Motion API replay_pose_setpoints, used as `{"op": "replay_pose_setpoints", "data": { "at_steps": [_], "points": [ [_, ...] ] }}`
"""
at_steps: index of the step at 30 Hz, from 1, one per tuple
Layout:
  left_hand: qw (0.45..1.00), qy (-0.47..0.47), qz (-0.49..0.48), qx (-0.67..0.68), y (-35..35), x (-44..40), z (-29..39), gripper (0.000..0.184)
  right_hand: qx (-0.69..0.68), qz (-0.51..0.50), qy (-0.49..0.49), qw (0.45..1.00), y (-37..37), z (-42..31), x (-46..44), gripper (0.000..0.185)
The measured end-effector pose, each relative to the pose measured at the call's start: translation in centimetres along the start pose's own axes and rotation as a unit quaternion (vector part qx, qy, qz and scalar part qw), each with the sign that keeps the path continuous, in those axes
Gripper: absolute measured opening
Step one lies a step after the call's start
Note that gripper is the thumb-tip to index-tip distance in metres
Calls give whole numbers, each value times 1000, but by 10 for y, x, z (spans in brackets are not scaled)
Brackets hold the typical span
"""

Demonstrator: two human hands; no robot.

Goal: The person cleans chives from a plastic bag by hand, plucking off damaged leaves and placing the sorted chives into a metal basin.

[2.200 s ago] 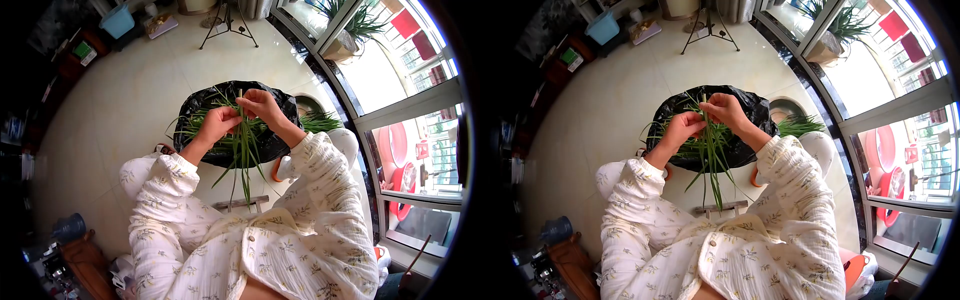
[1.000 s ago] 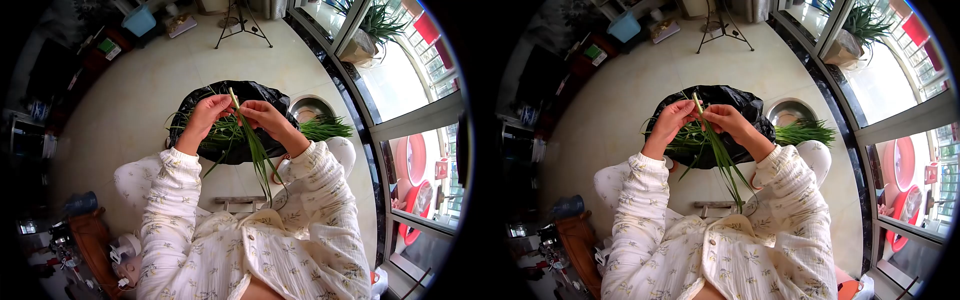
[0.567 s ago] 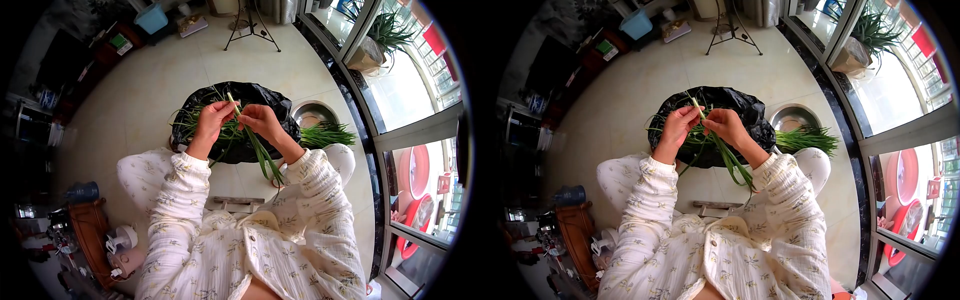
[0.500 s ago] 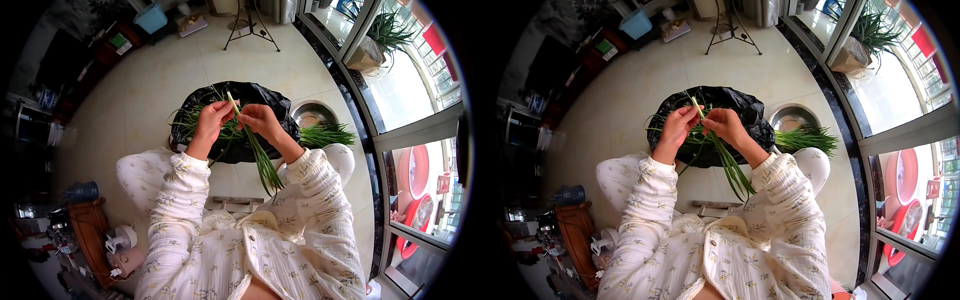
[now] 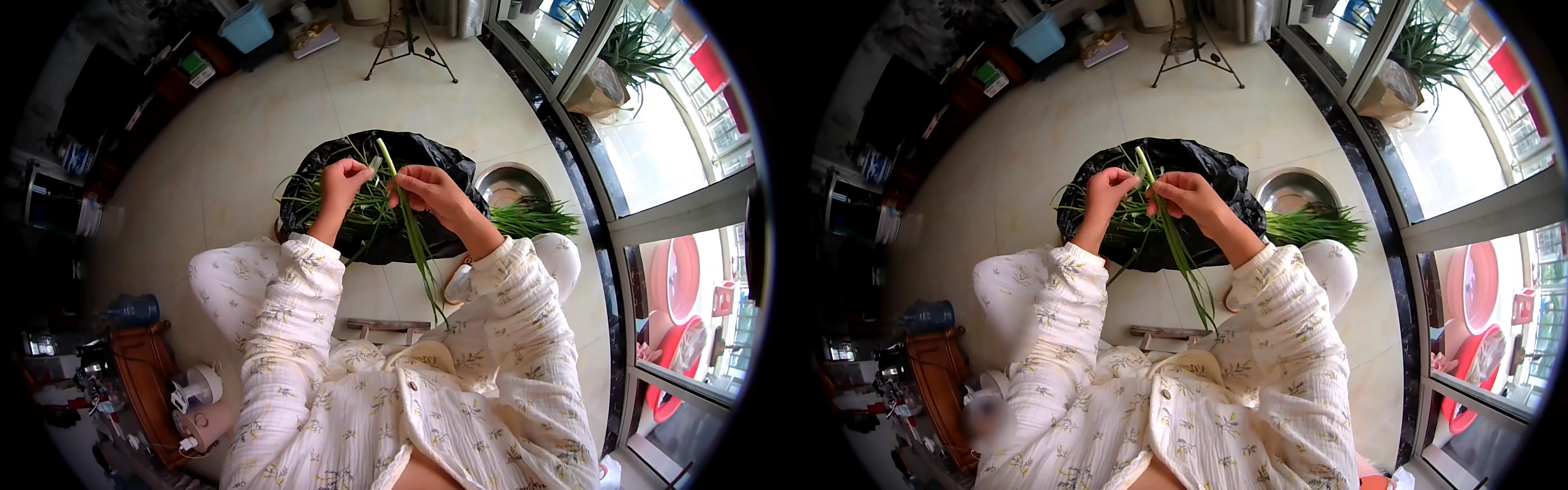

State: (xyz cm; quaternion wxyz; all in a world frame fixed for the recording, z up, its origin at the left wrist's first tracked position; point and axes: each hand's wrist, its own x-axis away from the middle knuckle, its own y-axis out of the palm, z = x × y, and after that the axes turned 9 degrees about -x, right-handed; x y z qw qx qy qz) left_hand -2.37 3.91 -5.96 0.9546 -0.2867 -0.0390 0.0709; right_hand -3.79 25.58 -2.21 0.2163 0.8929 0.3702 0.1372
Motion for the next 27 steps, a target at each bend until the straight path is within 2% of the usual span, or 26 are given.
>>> {"op": "replay_pose_setpoints", "data": {
  "at_steps": [1, 3, 4, 7, 8, 9, 10, 11, 14, 18, 21, 27],
  "points": [
    [993, 16, 11, -116, -2, 2, 1, 26, -38, 13, -14, 999, -2, -4, 1, 23],
    [939, 53, 30, -340, -5, 8, 6, 26, -114, 42, -44, 992, -7, -16, 2, 23],
    [928, 125, 88, -340, -3, 12, 2, 21, -156, 45, -65, 985, -13, -18, 2, 24],
    [959, 175, 26, -219, -3, 13, 17, 26, -232, 21, -139, 962, -31, -25, 1, 24],
    [966, 117, -75, -218, -7, 15, 30, 34, -242, 29, -144, 959, -35, -26, 0, 24],
    [988, 53, -131, -62, -3, 18, 40, 35, -251, 39, -149, 956, -38, -28, 0, 24],
    [978, -13, -183, 95, 3, 23, 48, 37, -260, 48, -154, 952, -41, -29, 0, 24],
    [938, -79, -229, 249, 8, 29, 56, 40, -262, 58, -159, 950, -45, -29, 0, 24],
    [841, -95, -402, 349, 3, 46, 89, 57, -267, 88, -172, 944, -54, -26, -3, 24],
    [813, -119, -436, 366, 2, 59, 89, 58, -275, 113, -182, 937, -60, -27, 0, 24],
    [815, -142, -415, 379, -1, 65, 87, 52, -280, 115, -189, 934, -63, -28, 1, 24],
    [809, -133, -423, 385, -7, 71, 85, 57, -305, 115, -197, 925, -73, -29, 2, 23]
  ]
}}
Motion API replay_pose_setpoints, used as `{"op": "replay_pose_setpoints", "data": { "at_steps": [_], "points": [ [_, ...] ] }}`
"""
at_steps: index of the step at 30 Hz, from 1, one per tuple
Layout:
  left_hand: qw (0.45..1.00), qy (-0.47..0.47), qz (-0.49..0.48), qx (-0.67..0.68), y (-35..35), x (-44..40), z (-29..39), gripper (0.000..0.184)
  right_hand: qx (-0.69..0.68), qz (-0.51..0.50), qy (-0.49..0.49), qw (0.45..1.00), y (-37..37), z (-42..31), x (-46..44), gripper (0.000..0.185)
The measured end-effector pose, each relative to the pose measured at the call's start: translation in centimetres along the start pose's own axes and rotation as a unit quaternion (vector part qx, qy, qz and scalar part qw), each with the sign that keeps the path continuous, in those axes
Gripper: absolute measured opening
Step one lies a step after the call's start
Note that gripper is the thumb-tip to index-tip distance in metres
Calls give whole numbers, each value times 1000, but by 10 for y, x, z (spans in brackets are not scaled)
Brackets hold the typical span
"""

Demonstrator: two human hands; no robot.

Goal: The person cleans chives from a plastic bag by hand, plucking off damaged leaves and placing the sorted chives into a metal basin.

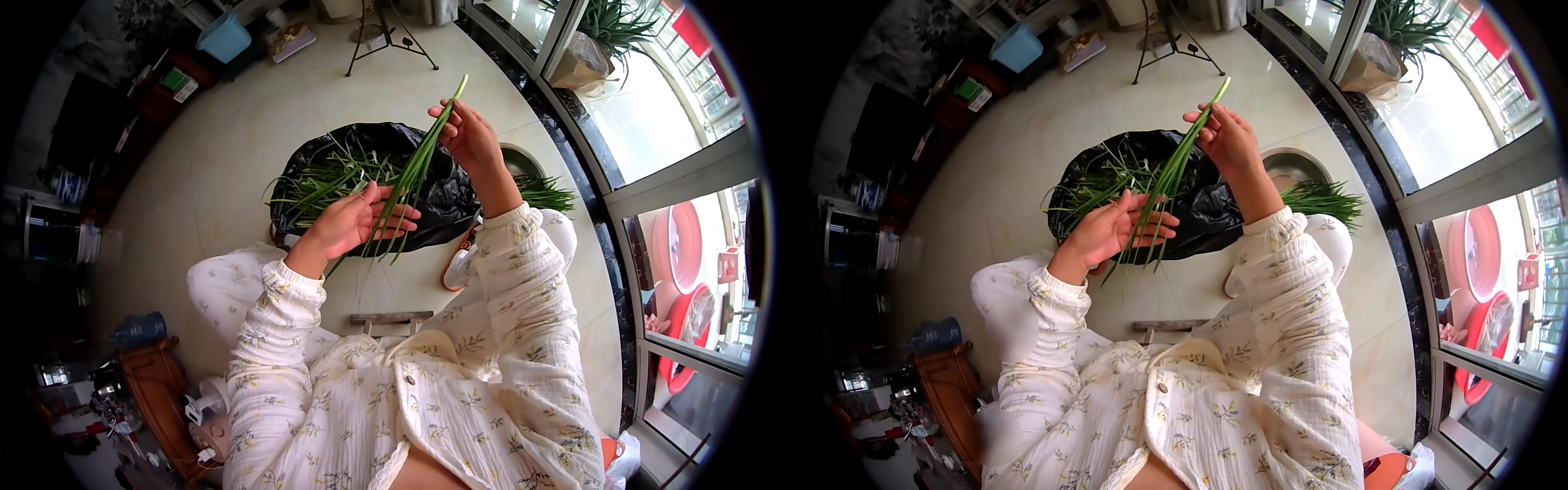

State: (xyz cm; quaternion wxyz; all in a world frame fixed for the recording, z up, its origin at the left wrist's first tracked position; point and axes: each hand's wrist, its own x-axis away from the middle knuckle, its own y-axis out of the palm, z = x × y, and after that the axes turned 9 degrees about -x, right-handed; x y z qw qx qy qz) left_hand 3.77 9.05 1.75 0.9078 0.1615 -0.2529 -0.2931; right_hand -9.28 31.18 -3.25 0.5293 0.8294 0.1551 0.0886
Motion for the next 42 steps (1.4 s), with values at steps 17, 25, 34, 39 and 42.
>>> {"op": "replay_pose_setpoints", "data": {
  "at_steps": [17, 25, 34, 39, 42],
  "points": [
    [998, -22, 31, 42, -6, 41, -34, 37, -31, 20, -41, 998, -24, -42, 1, 21],
    [997, -14, 65, 35, -10, 42, -43, 17, -36, 16, -46, 998, -25, -44, 4, 21],
    [973, 70, 218, -9, -10, 34, -49, 15, -39, 16, -86, 995, -25, -44, 5, 22],
    [953, 132, 274, 16, -12, 23, -51, 14, -43, 19, -109, 993, -27, -41, 3, 22],
    [929, 165, 330, 33, -26, 14, -56, 14, -64, 27, -135, 988, -32, -43, 1, 22]
  ]
}}
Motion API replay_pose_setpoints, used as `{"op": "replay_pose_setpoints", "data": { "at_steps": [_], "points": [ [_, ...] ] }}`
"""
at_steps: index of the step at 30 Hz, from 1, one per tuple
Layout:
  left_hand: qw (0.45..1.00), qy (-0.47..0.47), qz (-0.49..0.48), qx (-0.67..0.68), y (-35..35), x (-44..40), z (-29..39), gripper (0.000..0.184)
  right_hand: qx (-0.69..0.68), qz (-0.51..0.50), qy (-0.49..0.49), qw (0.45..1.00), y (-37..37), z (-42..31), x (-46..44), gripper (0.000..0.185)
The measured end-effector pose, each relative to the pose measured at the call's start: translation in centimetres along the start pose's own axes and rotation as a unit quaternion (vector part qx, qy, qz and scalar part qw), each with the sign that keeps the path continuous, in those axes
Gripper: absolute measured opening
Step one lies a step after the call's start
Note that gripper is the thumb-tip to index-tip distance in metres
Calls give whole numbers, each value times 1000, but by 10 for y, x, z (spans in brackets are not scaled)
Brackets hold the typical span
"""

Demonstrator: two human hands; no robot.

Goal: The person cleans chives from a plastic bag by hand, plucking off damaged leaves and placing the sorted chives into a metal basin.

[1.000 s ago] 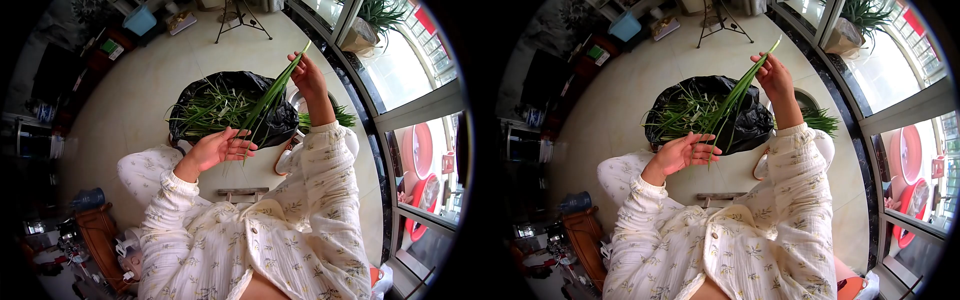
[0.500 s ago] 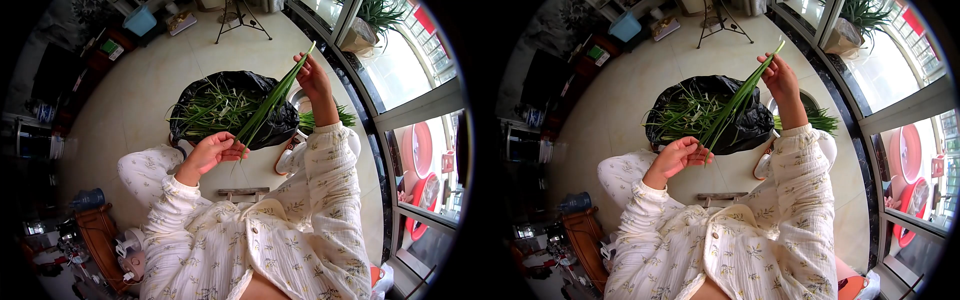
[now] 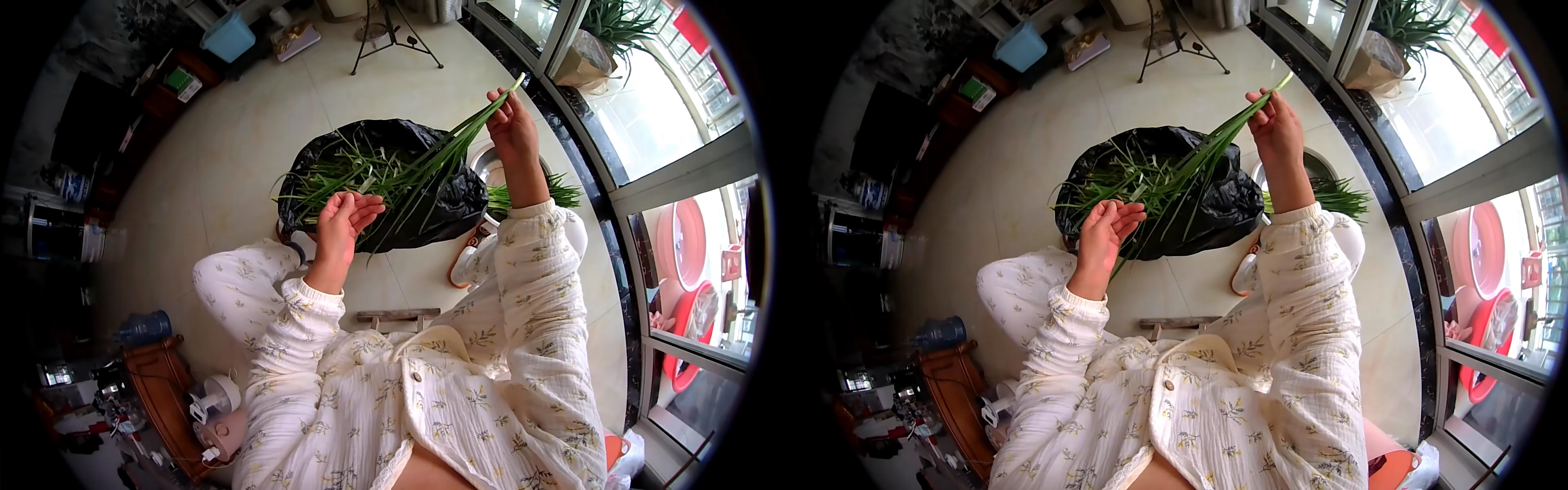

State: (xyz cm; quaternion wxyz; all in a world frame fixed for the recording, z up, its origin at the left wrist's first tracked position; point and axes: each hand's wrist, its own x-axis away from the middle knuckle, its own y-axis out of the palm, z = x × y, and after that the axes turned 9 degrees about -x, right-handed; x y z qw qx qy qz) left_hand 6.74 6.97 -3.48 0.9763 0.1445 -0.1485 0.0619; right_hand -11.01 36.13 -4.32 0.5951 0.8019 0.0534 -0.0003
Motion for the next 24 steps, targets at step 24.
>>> {"op": "replay_pose_setpoints", "data": {
  "at_steps": [24],
  "points": [
    [930, 156, -64, -327, 9, 23, 45, 19, 10, 30, -63, 998, -6, -23, -4, 22]
  ]
}}
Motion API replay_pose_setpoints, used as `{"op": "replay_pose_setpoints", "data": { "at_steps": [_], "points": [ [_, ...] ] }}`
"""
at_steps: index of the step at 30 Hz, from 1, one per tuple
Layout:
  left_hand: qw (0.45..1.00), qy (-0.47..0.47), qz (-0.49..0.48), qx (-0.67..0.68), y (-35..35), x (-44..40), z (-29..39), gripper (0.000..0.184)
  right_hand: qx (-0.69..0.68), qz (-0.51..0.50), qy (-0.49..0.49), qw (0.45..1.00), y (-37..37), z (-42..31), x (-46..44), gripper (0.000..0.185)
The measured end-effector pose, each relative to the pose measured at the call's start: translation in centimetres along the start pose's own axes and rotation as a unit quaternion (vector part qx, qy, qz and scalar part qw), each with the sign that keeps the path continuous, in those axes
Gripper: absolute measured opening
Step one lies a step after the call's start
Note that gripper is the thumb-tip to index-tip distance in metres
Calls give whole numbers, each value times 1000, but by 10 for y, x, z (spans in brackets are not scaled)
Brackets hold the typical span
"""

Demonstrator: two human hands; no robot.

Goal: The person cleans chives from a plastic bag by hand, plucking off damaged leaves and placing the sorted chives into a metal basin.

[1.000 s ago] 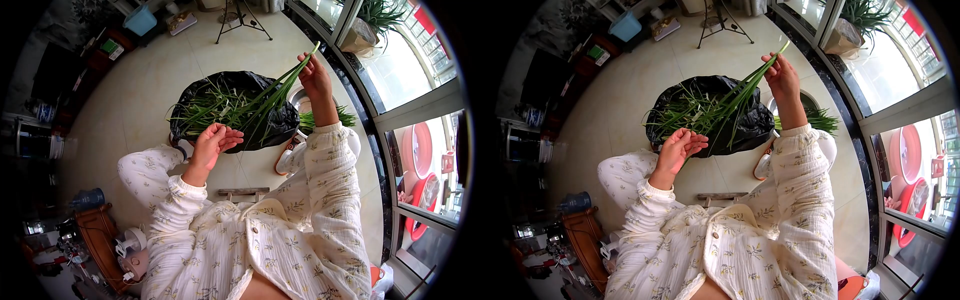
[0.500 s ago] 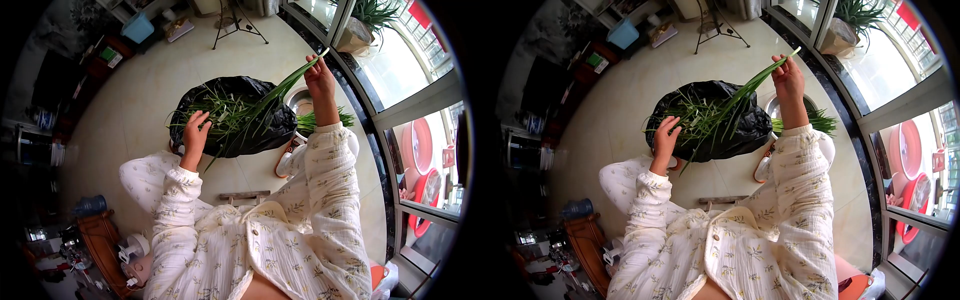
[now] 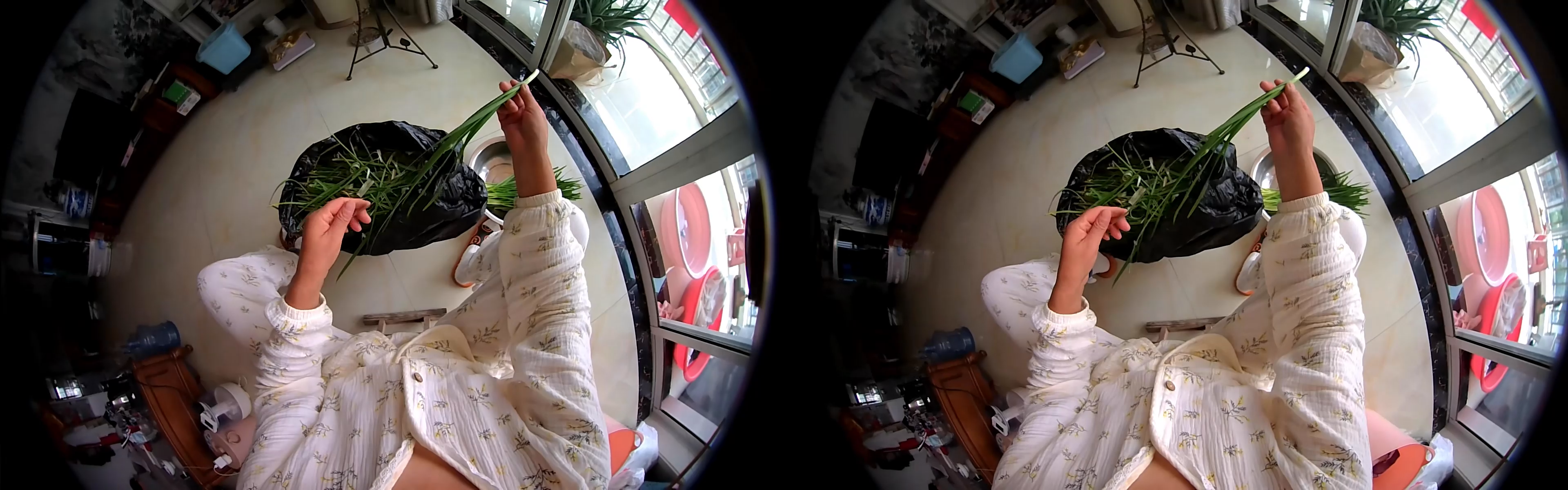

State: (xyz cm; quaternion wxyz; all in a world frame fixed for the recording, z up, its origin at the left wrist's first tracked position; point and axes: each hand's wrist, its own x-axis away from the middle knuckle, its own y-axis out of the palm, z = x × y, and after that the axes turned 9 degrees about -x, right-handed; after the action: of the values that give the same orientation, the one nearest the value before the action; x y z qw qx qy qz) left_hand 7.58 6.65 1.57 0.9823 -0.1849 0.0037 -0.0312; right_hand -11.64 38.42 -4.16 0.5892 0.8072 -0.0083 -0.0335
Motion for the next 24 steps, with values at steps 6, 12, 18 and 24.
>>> {"op": "replay_pose_setpoints", "data": {
  "at_steps": [6, 12, 18, 24],
  "points": [
    [998, 5, 28, -63, 5, 4, -11, 17, 3, 10, -9, 1000, -1, -4, -1, 22],
    [993, 69, 72, -62, 14, 4, -8, 21, 15, 33, -25, 999, -2, -5, -4, 21],
    [966, 30, 200, 161, 24, -6, -9, 28, 28, 38, -42, 998, 5, 4, 2, 20],
    [918, -3, 281, 279, 31, -22, -28, 29, 20, 65, -64, 996, 6, 4, 0, 20]
  ]
}}
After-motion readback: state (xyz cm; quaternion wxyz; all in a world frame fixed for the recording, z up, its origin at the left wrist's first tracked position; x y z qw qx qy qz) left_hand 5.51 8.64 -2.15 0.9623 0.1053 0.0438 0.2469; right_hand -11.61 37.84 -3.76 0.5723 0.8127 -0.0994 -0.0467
